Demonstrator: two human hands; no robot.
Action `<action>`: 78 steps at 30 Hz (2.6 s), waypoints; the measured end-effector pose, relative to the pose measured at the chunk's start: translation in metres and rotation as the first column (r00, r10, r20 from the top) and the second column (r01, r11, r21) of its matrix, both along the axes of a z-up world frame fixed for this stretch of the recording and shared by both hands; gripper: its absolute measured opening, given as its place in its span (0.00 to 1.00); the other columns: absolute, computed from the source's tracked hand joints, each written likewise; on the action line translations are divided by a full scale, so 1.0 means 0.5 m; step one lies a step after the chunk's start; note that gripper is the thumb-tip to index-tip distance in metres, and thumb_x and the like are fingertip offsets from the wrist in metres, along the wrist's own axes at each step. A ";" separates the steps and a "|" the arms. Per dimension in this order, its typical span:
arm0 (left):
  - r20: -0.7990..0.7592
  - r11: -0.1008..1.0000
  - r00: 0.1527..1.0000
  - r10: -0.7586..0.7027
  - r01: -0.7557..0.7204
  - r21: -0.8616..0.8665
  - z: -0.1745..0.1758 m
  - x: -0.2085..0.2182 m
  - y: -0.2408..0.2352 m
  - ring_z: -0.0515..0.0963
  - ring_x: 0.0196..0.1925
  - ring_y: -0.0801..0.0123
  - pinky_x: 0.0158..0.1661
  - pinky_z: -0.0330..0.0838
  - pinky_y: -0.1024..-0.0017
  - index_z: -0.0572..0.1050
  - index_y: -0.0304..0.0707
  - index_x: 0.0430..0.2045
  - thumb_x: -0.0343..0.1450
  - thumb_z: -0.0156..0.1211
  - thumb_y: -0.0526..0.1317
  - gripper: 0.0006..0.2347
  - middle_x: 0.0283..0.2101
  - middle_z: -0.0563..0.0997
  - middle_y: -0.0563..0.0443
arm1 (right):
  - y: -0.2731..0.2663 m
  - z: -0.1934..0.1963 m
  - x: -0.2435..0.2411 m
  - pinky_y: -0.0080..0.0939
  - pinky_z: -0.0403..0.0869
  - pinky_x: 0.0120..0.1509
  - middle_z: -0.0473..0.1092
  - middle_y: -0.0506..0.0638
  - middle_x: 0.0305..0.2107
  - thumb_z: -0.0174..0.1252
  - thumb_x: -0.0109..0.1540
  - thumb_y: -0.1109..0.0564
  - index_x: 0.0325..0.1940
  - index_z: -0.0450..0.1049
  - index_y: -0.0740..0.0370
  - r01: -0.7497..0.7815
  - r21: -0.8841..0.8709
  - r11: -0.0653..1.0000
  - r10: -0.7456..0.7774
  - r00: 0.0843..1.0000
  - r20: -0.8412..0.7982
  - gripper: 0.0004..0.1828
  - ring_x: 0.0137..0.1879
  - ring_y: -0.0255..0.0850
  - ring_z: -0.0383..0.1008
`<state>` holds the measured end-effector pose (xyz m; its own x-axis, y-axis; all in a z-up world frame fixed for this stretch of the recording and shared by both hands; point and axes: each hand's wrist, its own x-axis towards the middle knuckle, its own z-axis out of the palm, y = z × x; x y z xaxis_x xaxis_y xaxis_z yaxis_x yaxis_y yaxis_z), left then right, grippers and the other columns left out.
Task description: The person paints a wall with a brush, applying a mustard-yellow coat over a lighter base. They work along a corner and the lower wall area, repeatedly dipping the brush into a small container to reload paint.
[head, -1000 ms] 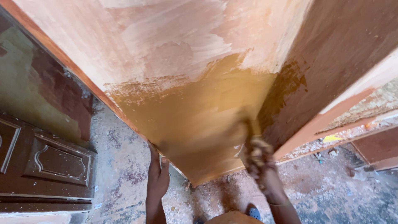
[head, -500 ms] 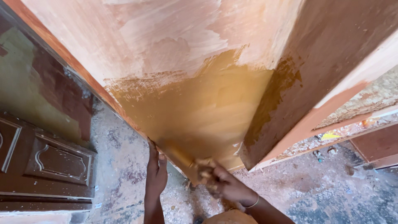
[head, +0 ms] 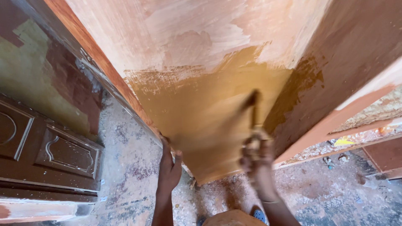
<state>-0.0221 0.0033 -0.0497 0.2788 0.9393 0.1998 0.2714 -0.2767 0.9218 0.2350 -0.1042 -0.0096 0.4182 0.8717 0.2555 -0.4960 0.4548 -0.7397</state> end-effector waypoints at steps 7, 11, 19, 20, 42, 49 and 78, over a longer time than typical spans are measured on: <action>0.062 0.998 0.997 -0.042 0.040 0.044 -0.004 -0.014 0.010 0.51 0.79 0.53 0.71 0.46 0.65 0.44 0.25 0.73 0.78 0.43 0.46 0.31 0.78 0.51 0.33 | 0.005 0.059 -0.142 0.24 0.65 0.23 0.67 0.47 0.39 0.49 0.66 0.65 0.69 0.60 0.45 -0.653 -0.311 0.690 0.675 0.736 -0.046 0.28 0.23 0.27 0.59; 0.104 0.997 0.992 -0.068 0.063 0.052 -0.007 -0.015 0.008 0.47 0.80 0.53 0.71 0.43 0.64 0.42 0.24 0.73 0.79 0.43 0.45 0.31 0.78 0.47 0.33 | 0.051 0.138 -0.043 0.23 0.64 0.21 0.67 0.54 0.43 0.53 0.71 0.64 0.64 0.65 0.65 -0.657 0.225 0.719 0.695 0.681 -0.231 0.16 0.26 0.28 0.60; -0.033 0.998 0.999 -0.038 0.036 -0.054 0.009 -0.011 0.005 0.49 0.78 0.50 0.70 0.48 0.64 0.38 0.23 0.71 0.76 0.48 0.48 0.36 0.76 0.48 0.28 | -0.064 0.181 0.106 0.21 0.58 0.25 0.65 0.51 0.43 0.54 0.73 0.60 0.70 0.65 0.55 0.086 0.192 0.978 -0.069 0.993 -0.092 0.20 0.28 0.26 0.59; -0.023 0.999 0.999 -0.038 0.037 -0.024 0.009 -0.008 0.005 0.49 0.78 0.50 0.70 0.48 0.63 0.38 0.23 0.71 0.77 0.48 0.48 0.35 0.76 0.48 0.28 | -0.057 0.171 0.103 0.23 0.59 0.25 0.64 0.50 0.43 0.53 0.73 0.59 0.70 0.64 0.55 0.123 0.149 0.981 -0.131 0.991 0.040 0.20 0.28 0.27 0.59; 0.044 0.996 0.995 -0.088 0.089 -0.029 -0.016 -0.028 0.013 0.52 0.78 0.49 0.70 0.49 0.62 0.37 0.27 0.73 0.75 0.51 0.44 0.36 0.76 0.51 0.27 | -0.108 -0.095 0.169 0.41 0.72 0.38 0.71 0.53 0.34 0.52 0.72 0.65 0.59 0.63 0.59 0.586 0.071 0.807 -0.237 0.212 0.948 0.12 0.36 0.40 0.71; 0.030 0.989 0.996 -0.080 0.083 -0.121 -0.023 -0.028 0.014 0.50 0.78 0.48 0.68 0.52 0.59 0.36 0.30 0.74 0.75 0.51 0.48 0.38 0.76 0.47 0.28 | -0.045 -0.007 0.157 0.29 0.65 0.25 0.67 0.52 0.33 0.40 0.74 0.63 0.80 0.48 0.61 0.570 0.040 0.821 -0.248 0.291 0.924 0.29 0.27 0.30 0.60; 0.133 0.969 0.963 -0.235 0.243 -0.046 0.008 -0.061 0.023 0.49 0.79 0.53 0.70 0.49 0.65 0.38 0.25 0.73 0.76 0.50 0.46 0.36 0.78 0.46 0.30 | -0.055 0.117 -0.071 0.28 0.69 0.26 0.65 0.55 0.37 0.49 0.76 0.62 0.68 0.60 0.62 -0.048 0.188 0.981 -0.017 0.944 0.329 0.16 0.28 0.34 0.62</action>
